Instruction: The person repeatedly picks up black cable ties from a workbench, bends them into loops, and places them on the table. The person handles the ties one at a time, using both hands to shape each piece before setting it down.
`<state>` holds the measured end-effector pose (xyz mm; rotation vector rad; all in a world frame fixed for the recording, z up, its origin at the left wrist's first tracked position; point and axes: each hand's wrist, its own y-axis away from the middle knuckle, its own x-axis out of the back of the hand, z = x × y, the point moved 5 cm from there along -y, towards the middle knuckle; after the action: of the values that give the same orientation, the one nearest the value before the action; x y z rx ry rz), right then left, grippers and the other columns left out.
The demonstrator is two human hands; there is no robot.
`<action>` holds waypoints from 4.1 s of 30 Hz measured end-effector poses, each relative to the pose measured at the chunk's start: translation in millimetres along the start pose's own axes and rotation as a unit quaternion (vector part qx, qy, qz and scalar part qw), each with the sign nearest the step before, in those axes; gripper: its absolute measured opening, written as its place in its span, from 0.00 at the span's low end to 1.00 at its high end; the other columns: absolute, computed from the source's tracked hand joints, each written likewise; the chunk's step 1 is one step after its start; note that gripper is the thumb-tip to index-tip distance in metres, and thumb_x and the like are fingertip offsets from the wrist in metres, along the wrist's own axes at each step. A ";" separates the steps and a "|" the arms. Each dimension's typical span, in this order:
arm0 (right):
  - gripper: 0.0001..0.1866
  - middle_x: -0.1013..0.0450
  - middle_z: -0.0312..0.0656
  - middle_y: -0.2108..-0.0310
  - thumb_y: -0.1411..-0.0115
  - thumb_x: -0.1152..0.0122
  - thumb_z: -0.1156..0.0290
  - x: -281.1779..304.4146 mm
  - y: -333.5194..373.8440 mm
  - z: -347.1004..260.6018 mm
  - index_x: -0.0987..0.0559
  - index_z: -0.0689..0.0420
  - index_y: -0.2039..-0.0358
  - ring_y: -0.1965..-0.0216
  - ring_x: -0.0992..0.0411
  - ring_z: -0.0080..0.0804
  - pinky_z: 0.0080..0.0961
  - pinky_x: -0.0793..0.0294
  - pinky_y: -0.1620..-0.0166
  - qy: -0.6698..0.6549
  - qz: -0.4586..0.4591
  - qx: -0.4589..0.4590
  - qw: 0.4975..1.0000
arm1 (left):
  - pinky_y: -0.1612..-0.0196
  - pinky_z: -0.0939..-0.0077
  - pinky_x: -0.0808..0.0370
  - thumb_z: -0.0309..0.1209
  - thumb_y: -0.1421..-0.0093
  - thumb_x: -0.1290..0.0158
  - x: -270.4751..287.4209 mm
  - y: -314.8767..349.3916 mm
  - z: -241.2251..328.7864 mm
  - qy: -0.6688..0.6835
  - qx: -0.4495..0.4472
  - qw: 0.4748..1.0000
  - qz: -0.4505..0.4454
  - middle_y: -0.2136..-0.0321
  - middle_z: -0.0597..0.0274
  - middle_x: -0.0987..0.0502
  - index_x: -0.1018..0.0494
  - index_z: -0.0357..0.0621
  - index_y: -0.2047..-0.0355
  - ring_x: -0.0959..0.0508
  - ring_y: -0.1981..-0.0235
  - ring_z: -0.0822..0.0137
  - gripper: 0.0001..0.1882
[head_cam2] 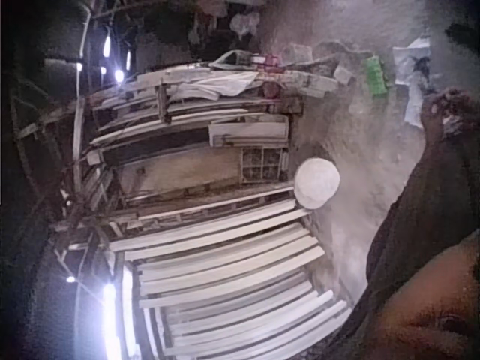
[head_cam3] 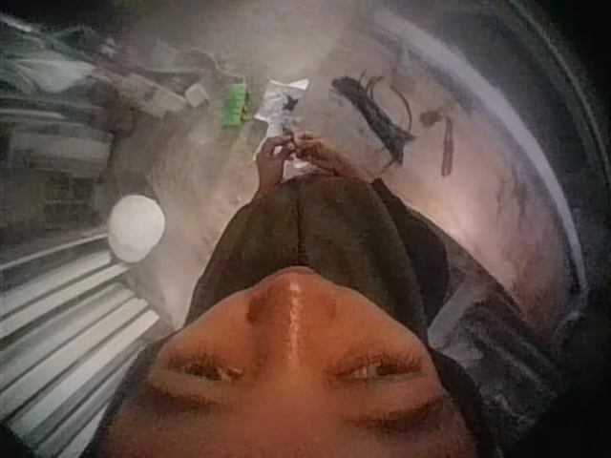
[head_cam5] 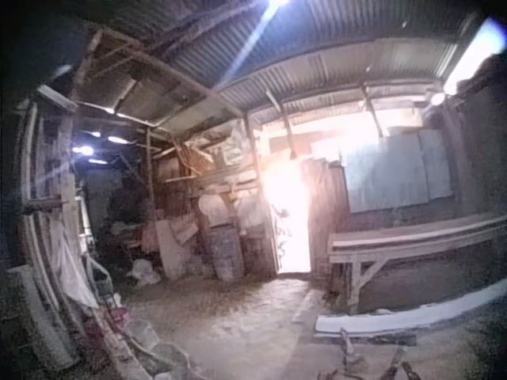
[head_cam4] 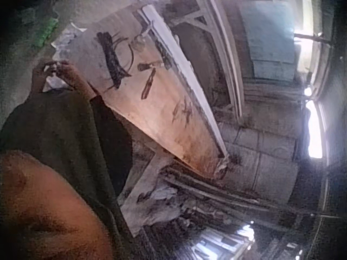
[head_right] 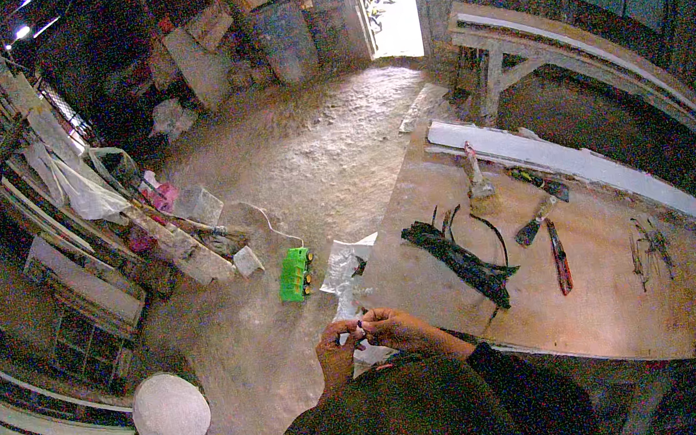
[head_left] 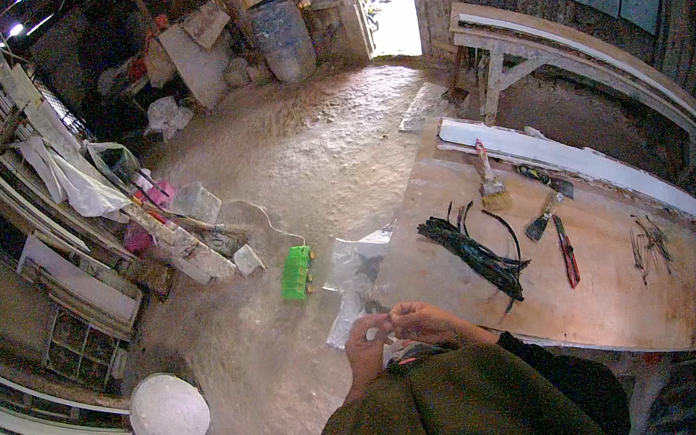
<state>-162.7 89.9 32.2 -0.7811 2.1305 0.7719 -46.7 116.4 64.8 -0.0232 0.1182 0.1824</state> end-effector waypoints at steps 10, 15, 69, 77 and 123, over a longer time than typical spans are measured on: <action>0.06 0.31 0.36 0.73 0.49 0.45 0.73 -36.1 34.4 40.2 0.30 0.58 0.71 0.72 0.33 0.24 0.19 0.33 0.67 0.097 0.071 0.017 0.993 | 0.76 0.83 0.32 0.26 0.53 0.45 31.0 51.9 8.8 -0.004 0.115 0.993 -0.040 0.74 0.61 0.26 0.29 0.35 0.71 0.29 0.77 0.74 0.09; 0.07 0.31 0.36 0.73 0.51 0.43 0.72 -61.0 51.6 62.6 0.30 0.59 0.72 0.72 0.33 0.23 0.19 0.34 0.67 0.163 0.097 0.058 0.980 | 0.72 0.82 0.31 0.26 0.53 0.45 46.1 81.9 9.2 0.044 0.146 0.987 -0.059 0.73 0.60 0.26 0.29 0.35 0.71 0.28 0.74 0.73 0.09; 0.07 0.34 0.32 0.79 0.52 0.41 0.75 121.0 481.8 -42.3 0.30 0.60 0.76 0.76 0.35 0.18 0.14 0.35 0.72 0.256 0.418 0.326 0.809 | 0.70 0.83 0.35 0.27 0.50 0.49 -434.2 199.3 -33.8 0.020 0.046 0.805 -0.592 0.75 0.66 0.32 0.37 0.41 0.65 0.33 0.73 0.76 0.12; 0.07 0.38 0.31 0.80 0.49 0.45 0.74 162.6 520.0 -43.7 0.35 0.54 0.75 0.82 0.41 0.16 0.13 0.43 0.80 0.061 0.446 0.417 0.790 | 0.63 0.81 0.36 0.25 0.52 0.47 -466.0 225.8 -57.9 -0.049 0.067 0.720 -0.689 0.74 0.67 0.33 0.38 0.40 0.58 0.33 0.70 0.76 0.20; 0.08 0.34 0.38 0.63 0.50 0.44 0.73 157.4 497.5 -89.3 0.25 0.61 0.69 0.60 0.37 0.24 0.19 0.38 0.59 0.111 0.269 0.307 0.906 | 0.74 0.84 0.34 0.22 0.55 0.48 -523.0 118.3 -111.8 0.006 0.151 0.853 -0.499 0.78 0.65 0.30 0.34 0.41 0.74 0.31 0.76 0.75 0.07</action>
<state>-645.6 297.3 95.5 0.0711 2.6259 0.2241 -591.9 134.9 14.7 0.2283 0.1326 -0.8865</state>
